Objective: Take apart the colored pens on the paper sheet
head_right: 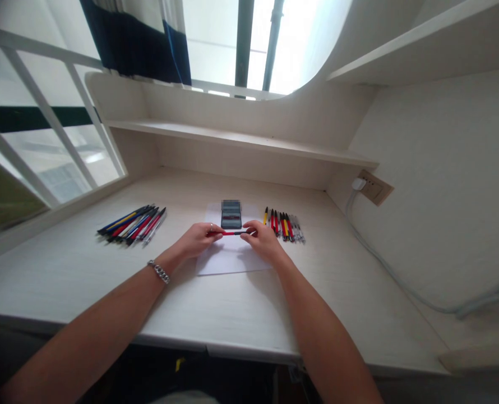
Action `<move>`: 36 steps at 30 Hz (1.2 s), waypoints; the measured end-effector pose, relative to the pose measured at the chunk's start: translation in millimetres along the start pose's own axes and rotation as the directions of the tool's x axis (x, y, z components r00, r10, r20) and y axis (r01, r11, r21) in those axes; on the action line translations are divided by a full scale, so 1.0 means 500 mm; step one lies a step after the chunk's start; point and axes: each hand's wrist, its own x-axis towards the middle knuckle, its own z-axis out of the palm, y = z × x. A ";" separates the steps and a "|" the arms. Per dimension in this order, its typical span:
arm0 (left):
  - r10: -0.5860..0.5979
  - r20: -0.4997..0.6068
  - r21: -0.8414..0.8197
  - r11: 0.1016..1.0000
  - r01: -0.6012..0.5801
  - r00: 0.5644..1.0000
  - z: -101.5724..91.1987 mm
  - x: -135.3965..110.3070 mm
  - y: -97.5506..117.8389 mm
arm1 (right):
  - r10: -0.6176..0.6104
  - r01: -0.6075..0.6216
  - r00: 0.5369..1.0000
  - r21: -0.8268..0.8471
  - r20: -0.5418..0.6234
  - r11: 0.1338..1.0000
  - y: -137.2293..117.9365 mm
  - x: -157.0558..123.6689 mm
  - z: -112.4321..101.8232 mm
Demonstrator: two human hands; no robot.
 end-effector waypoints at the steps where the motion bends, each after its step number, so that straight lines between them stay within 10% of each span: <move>1: 0.001 0.000 0.002 1.000 -0.001 1.000 0.000 0.000 0.000 | -0.014 0.014 1.000 -0.002 -0.006 1.000 -0.001 -0.001 -0.001; 31: 0.006 -0.094 -0.017 1.000 -0.008 0.996 -0.007 -0.010 0.027 | 0.193 -0.186 0.967 -0.054 0.167 0.981 -0.022 -0.004 0.005; 36: -0.046 -0.103 -0.031 0.999 0.043 0.994 0.009 -0.009 0.029 | -0.029 0.019 0.999 -0.372 -0.022 0.928 -0.025 -0.007 0.004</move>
